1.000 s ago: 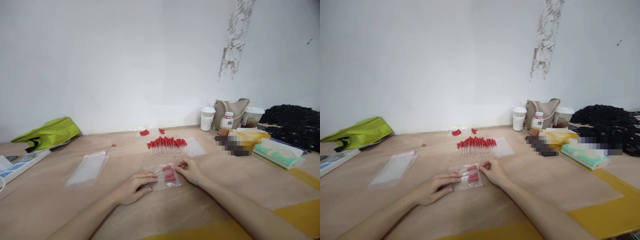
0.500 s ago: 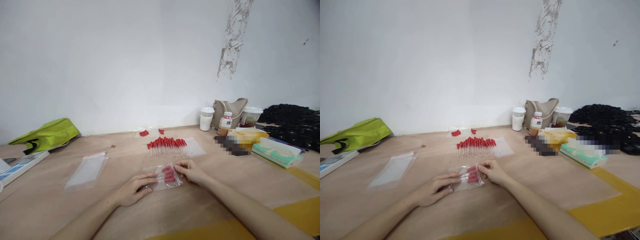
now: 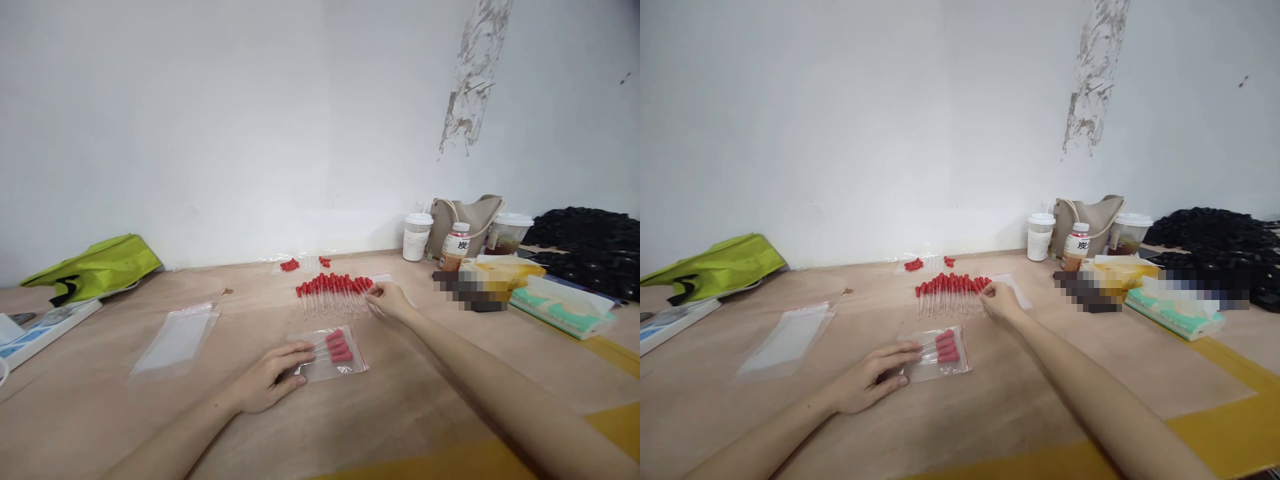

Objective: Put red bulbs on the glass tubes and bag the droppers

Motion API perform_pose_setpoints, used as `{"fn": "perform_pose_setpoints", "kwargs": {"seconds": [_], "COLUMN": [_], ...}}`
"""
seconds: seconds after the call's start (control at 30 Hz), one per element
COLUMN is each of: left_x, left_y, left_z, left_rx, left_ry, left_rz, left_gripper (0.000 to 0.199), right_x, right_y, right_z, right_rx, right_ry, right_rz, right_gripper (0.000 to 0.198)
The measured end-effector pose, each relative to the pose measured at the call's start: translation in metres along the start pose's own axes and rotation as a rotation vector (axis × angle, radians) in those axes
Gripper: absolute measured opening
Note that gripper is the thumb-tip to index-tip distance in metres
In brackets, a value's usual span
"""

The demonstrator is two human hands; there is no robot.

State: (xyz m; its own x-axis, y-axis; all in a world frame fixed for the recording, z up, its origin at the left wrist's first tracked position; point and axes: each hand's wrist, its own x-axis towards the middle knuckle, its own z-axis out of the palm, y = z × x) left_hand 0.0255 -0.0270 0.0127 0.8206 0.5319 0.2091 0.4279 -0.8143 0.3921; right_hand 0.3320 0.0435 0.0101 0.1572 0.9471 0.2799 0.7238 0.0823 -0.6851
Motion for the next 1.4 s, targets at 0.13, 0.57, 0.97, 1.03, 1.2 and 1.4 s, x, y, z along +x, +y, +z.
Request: {"fn": "perform_pose_setpoints", "kwargs": {"seconds": [0.13, 0.57, 0.97, 1.03, 1.2, 1.4], "left_x": [-0.001, -0.001, 0.003, 0.004, 0.003, 0.002], "left_y": [0.000, -0.001, -0.001, 0.000, 0.001, -0.001], "left_z": [0.001, 0.001, 0.000, 0.000, 0.000, 0.002], "left_rx": [-0.014, -0.051, 0.009, 0.011, -0.015, -0.002], "left_ry": [0.012, 0.027, -0.030, -0.030, -0.017, -0.017], "left_rz": [-0.007, -0.014, 0.058, 0.048, 0.041, 0.040], "left_gripper": [0.037, 0.034, 0.040, 0.040, 0.039, 0.040], "right_x": [0.021, 0.036, -0.038, -0.050, -0.065, -0.073], "right_y": [-0.002, -0.021, -0.003, -0.003, -0.007, -0.015], "right_z": [0.008, 0.013, -0.018, -0.007, 0.012, 0.020], "right_rx": [-0.144, -0.304, 0.618, 0.766, 0.891, 0.928], "right_ry": [0.054, -0.006, -0.067, -0.066, 0.005, -0.024], "right_rz": [0.069, 0.216, 0.087, 0.117, 0.097, 0.139], "right_gripper": [0.009, 0.017, 0.047, 0.067, 0.070, 0.056]}}
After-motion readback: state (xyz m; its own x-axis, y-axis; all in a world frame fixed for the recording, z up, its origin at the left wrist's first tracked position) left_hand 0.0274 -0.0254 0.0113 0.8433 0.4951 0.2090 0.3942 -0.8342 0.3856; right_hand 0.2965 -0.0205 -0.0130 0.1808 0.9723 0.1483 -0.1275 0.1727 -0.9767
